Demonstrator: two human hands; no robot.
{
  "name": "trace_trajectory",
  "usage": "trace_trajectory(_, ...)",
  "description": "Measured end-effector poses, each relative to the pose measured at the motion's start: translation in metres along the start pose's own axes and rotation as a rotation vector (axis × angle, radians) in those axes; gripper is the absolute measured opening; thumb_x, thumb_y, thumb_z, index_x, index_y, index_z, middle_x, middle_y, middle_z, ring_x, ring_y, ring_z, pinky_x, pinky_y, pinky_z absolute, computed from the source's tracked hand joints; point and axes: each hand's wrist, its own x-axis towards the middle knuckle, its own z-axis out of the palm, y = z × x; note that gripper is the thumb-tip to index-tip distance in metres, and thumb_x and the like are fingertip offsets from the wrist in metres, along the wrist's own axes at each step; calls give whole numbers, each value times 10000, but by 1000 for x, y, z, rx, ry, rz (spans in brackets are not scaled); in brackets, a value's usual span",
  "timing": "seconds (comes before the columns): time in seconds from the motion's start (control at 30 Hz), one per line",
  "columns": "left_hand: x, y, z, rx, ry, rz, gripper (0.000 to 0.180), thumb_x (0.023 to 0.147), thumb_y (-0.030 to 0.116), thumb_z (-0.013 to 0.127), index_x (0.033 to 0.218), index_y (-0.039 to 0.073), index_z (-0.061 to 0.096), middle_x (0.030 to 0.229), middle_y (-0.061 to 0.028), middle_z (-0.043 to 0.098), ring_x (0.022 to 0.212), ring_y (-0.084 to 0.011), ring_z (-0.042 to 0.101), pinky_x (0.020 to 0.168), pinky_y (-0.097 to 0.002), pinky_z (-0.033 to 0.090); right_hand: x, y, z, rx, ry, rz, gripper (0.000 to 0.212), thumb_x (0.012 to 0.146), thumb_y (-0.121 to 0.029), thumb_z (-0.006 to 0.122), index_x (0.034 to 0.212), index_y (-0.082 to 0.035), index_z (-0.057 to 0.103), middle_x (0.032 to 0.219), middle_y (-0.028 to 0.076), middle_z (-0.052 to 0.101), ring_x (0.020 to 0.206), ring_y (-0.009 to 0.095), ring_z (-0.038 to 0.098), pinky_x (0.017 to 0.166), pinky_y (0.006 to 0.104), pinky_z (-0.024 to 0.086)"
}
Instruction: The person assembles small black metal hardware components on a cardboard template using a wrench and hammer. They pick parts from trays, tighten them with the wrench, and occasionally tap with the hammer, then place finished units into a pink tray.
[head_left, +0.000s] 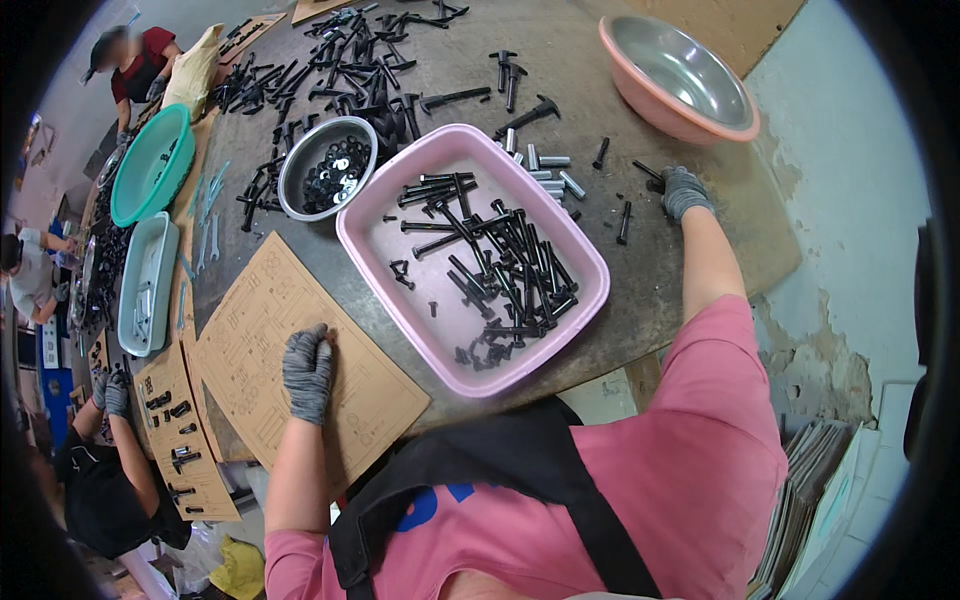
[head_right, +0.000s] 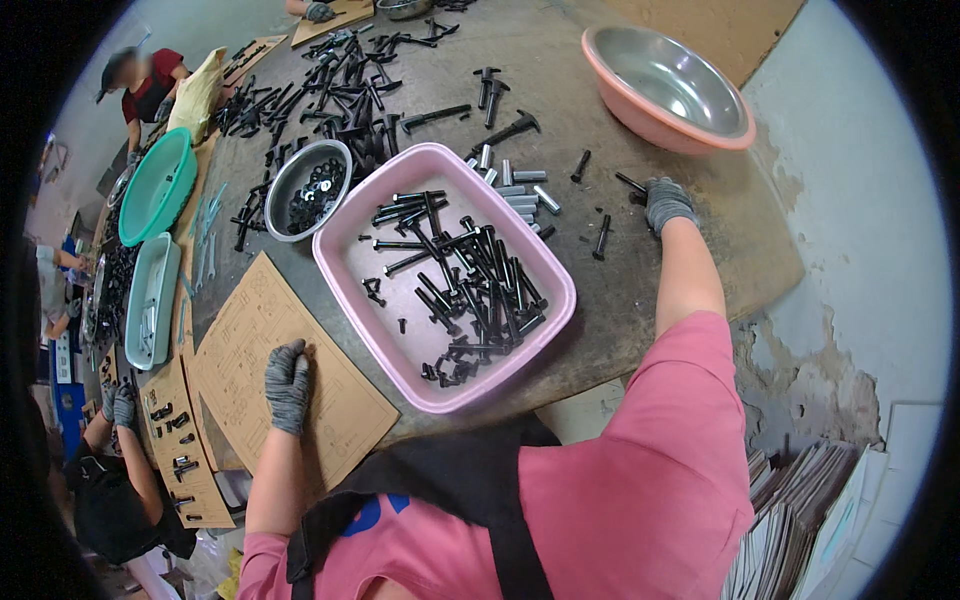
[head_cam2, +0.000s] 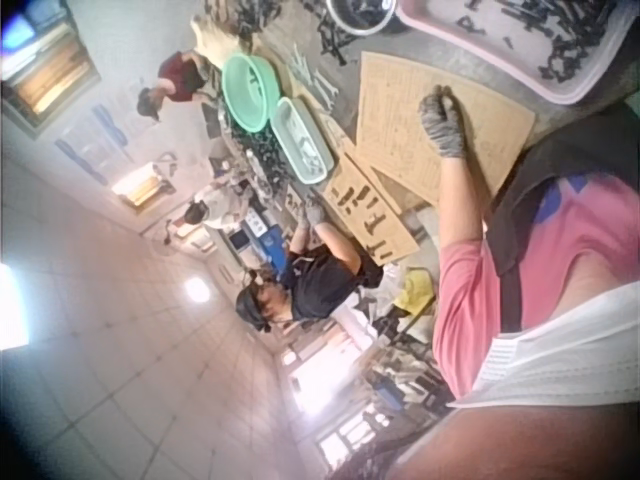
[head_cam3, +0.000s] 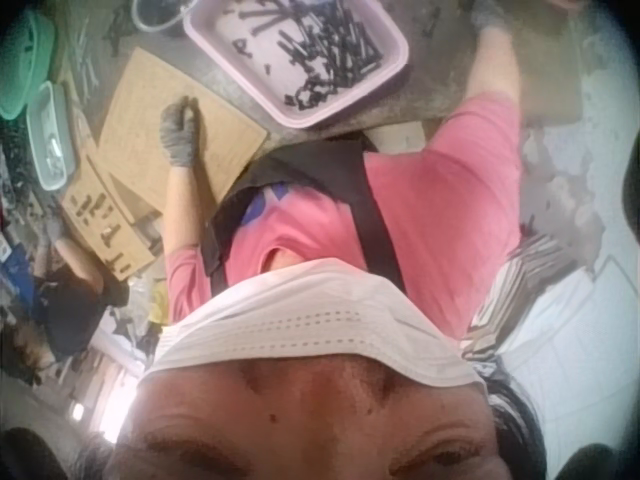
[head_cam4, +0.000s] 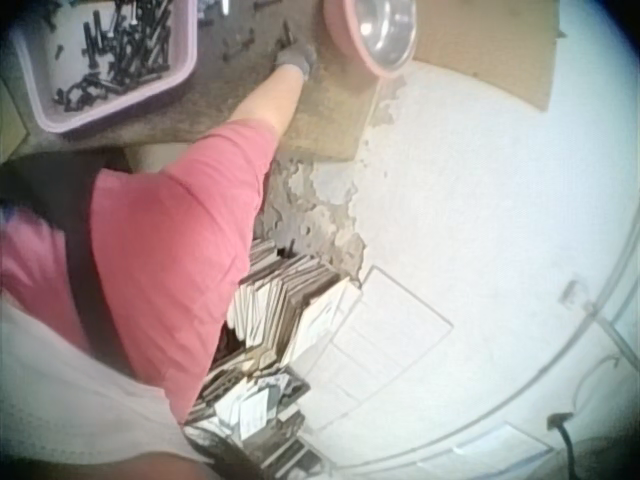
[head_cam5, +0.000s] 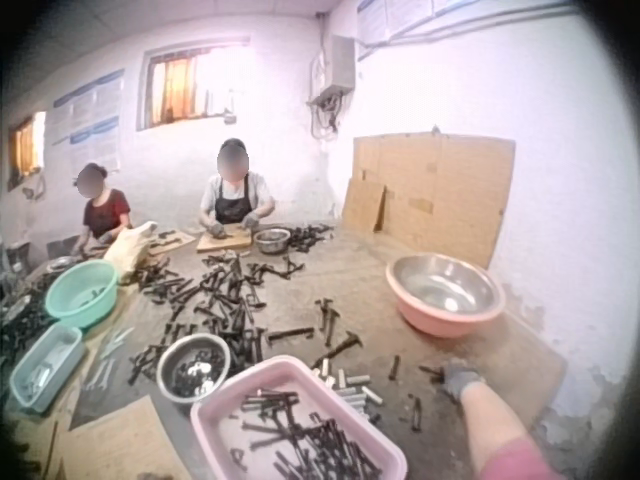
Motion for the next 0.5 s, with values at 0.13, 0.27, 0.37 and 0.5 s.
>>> trace_trajectory(0.13,-1,0,1,28,22,61,172,778,51,540,943,35,585,885,-133,565,845,-281,538,793,-338,424,-20,1,-12,-77,-95,-39,343,761,-144,516,1097,-78,533,1110,180,530,1016,301,528,860,380,425)
trace_trajectory(0.27,0,0,2,26,23,67,164,782,48,538,938,30,584,877,-132,564,842,-281,539,792,-336,424,-36,6,-2,214,53,-40,382,731,-174,540,1086,-33,518,1080,208,538,985,337,530,839,392,424)
trace_trajectory(0.37,0,1,2,10,15,55,164,784,52,538,940,28,583,876,-131,563,840,-283,539,791,-337,424,-42,-1,7,381,79,-147,377,729,-206,537,1052,-11,520,1019,240,552,941,360,538,794,397,426)
trace_trajectory(0.5,1,2,2,31,11,72,161,784,58,538,937,30,582,873,-136,560,835,-287,538,783,-342,425,-45,-23,11,370,-131,-194,465,711,-349,598,997,16,565,952,258,570,893,366,556,769,396,431)
